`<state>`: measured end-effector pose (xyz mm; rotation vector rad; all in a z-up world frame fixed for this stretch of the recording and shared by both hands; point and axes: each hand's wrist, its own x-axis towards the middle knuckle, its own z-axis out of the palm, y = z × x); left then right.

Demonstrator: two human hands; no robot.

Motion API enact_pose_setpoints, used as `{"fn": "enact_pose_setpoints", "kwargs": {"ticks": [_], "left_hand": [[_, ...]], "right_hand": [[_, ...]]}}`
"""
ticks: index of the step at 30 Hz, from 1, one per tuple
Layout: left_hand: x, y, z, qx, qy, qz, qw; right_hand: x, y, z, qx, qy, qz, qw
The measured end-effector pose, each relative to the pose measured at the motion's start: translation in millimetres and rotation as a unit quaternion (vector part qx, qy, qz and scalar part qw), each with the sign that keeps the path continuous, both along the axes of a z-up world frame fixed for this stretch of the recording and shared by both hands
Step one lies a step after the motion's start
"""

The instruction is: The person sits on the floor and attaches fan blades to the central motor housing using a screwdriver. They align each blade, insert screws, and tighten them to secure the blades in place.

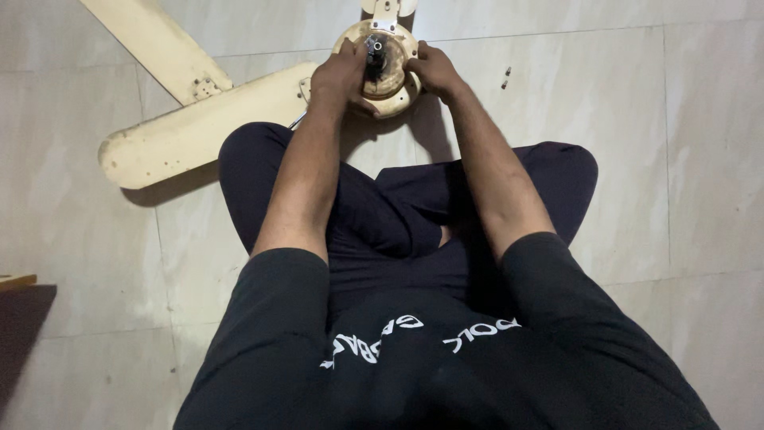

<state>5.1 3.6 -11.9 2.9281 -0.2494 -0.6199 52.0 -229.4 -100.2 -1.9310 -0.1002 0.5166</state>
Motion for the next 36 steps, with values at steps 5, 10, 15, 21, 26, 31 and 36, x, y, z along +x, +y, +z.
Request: {"fn": "enact_pose_setpoints", "kwargs": {"ticks": [5,10,15,21,26,31,36], "left_hand": [[0,2,-11,0.007,-0.043,-0.02,0.999],[-24,4,-20,-0.032,-0.031,-0.003,0.999],[-42,18,-30,-0.086,-0.079,0.014,0.993],[-27,-4,-37,-0.047,-0.051,0.064,0.996],[-21,-17,-11,-0.013,-0.014,0.084,0.996],[-26,-4,-3,-0.036,-0.016,0.051,0.998],[-33,-7,-2,-0.025,-0.01,0.058,0.998]], "right_hand": [[-21,17,-10,-0.134,-0.18,0.033,0.974],[-38,38,-7,-0.328,-0.152,0.097,0.927],[-36,44,-11,-0.34,-0.258,0.139,0.893],[-38,30,-29,-0.312,-0.285,0.127,0.897],[-40,34,-14,-0.304,-0.293,0.118,0.899],[-42,30,3,-0.282,-0.289,0.134,0.905],[-35,26,4,-0.263,-0.286,0.174,0.905]]}}
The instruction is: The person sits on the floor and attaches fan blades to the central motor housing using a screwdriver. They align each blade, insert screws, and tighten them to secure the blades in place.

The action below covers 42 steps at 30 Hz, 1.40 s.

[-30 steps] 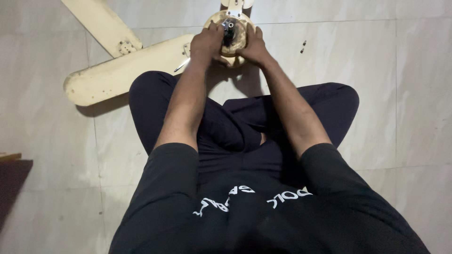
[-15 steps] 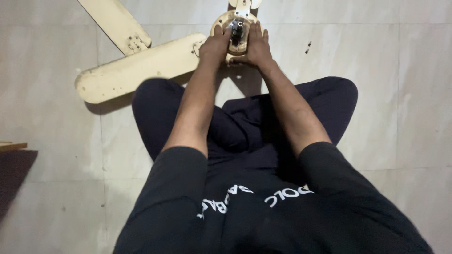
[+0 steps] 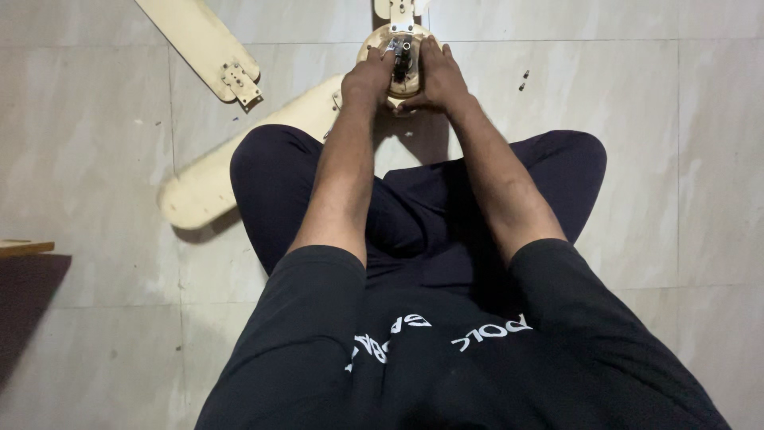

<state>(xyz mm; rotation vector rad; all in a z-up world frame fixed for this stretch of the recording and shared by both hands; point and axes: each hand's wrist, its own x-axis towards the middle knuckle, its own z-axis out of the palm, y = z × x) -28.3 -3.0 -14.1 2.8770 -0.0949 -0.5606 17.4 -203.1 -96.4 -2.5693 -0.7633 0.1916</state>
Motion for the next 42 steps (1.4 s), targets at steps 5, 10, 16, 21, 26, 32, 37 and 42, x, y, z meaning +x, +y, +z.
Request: {"fn": "enact_pose_setpoints", "kwargs": {"ticks": [5,10,16,21,26,32,37,42], "left_hand": [[-8,-3,2,-0.011,0.014,0.022,1.0],[-8,1,-7,-0.015,0.005,0.01,1.0],[-17,6,-15,-0.011,-0.068,-0.02,0.997],[-12,3,-7,0.011,-0.06,-0.023,0.998],[-8,0,-2,0.017,-0.035,-0.01,0.999],[-10,-3,-15,-0.016,-0.05,-0.005,0.999],[0,-2,-16,-0.052,-0.026,0.028,0.998],[2,-3,-9,-0.059,-0.012,0.047,0.997]], "right_hand": [[24,-4,-15,0.02,0.014,0.052,0.998],[20,-14,-15,0.084,0.031,0.051,0.995],[-33,-19,12,0.159,0.043,-0.168,0.972],[-64,-5,12,0.263,0.135,-0.289,0.911],[-66,3,2,0.346,0.12,-0.298,0.882],[-51,-3,-23,0.429,0.234,-0.319,0.812],[-37,-4,-51,0.481,0.195,-0.226,0.824],[-29,-6,-59,0.471,0.275,-0.251,0.8]]}}
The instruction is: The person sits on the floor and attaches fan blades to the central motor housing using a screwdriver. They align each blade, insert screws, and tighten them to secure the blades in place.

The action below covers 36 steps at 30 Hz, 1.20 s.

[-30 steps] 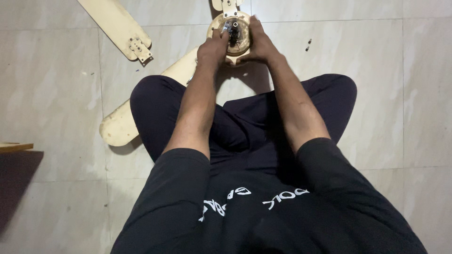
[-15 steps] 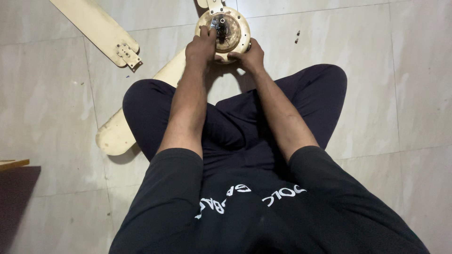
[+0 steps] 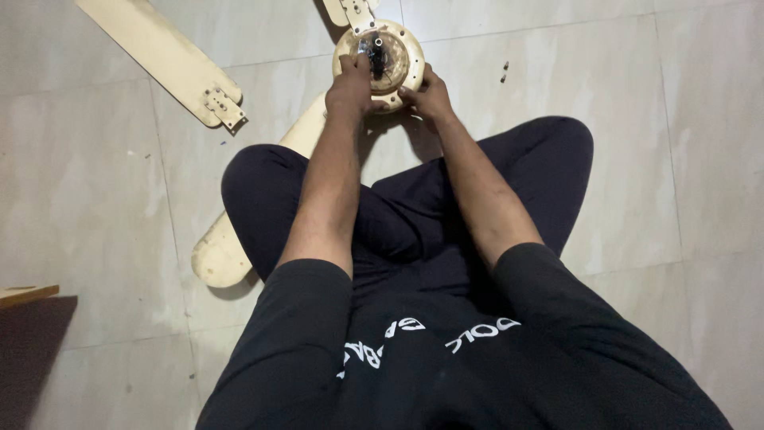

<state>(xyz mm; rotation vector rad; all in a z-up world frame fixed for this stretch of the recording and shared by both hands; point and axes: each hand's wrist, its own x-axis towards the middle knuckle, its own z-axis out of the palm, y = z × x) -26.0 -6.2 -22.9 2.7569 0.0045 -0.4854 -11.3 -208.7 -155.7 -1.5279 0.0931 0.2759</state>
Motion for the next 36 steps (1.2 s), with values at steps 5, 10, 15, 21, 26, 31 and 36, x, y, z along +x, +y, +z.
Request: {"fn": "enact_pose_setpoints", "kwargs": {"ticks": [5,10,15,21,26,31,36], "left_hand": [[0,0,4,0.018,0.014,0.024,0.999],[3,5,-7,0.016,-0.032,0.034,0.999],[7,9,-14,0.003,-0.016,0.026,1.0],[3,7,-5,0.02,-0.025,0.026,0.999],[-8,7,-2,0.008,-0.052,0.03,0.998],[-4,14,-11,-0.048,-0.109,0.061,0.991],[22,16,-37,-0.236,-0.277,0.104,0.926]], "right_hand": [[7,5,4,0.022,-0.026,0.036,0.999],[22,12,10,0.033,-0.014,0.049,0.998],[23,10,14,0.025,-0.018,0.046,0.999],[22,15,10,0.04,-0.067,0.035,0.996],[5,22,16,-0.187,-0.068,-0.058,0.978],[-30,26,46,-0.206,-0.026,-0.072,0.976],[-58,44,93,-0.028,0.003,0.077,0.997]]}}
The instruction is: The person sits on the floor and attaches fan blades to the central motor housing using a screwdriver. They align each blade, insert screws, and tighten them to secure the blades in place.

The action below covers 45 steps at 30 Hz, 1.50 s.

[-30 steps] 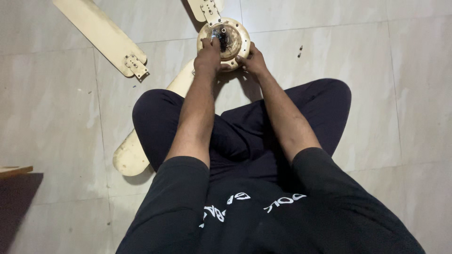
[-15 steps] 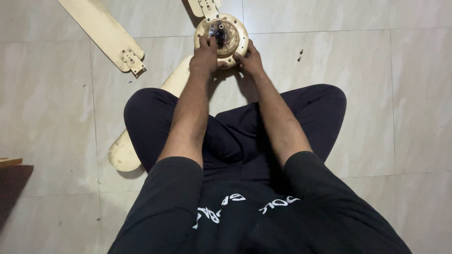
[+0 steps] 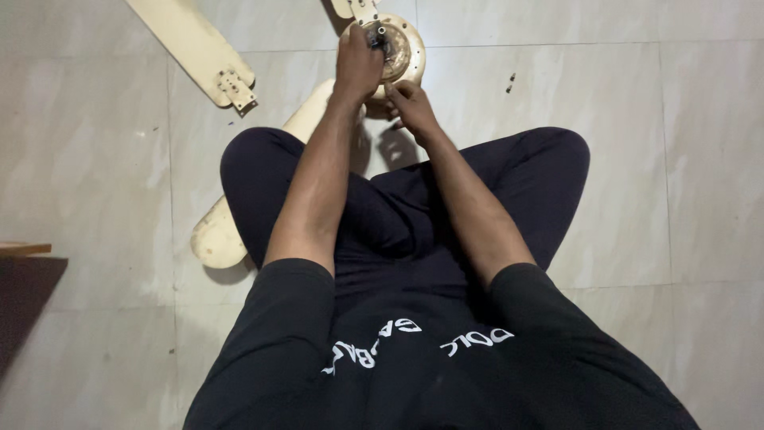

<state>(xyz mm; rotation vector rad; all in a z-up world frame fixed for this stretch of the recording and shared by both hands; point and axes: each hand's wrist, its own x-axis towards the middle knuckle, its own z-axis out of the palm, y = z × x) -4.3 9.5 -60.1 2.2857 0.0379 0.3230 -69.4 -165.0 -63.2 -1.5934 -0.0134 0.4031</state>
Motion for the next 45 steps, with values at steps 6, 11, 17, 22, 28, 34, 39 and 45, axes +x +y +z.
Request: {"fn": "enact_pose_setpoints", "kwargs": {"ticks": [6,11,17,22,28,34,39,45], "left_hand": [[0,6,4,-0.087,-0.043,0.084,0.992],[-30,30,74,-0.401,0.155,0.128,0.894],[-44,114,127,-0.245,0.303,-0.007,0.921],[-79,237,81,-0.173,0.2,0.209,0.942],[-127,274,-4,-0.264,0.297,0.325,0.858],[-104,271,-42,-0.437,0.272,0.389,0.764],[-91,272,-78,-0.482,0.2,0.368,0.769],[-87,267,-43,-0.545,0.087,0.303,0.777]], "right_hand": [[-20,21,39,0.173,0.097,0.114,0.974],[-8,55,65,0.138,0.032,0.086,0.986],[10,122,86,0.244,0.037,0.111,0.963],[36,191,55,0.076,0.052,0.126,0.988],[61,270,-24,-0.05,0.135,0.115,0.983],[80,316,-63,-0.068,0.165,0.132,0.975],[68,315,-47,-0.053,0.134,0.167,0.975],[58,298,19,0.069,0.163,0.124,0.976]]}}
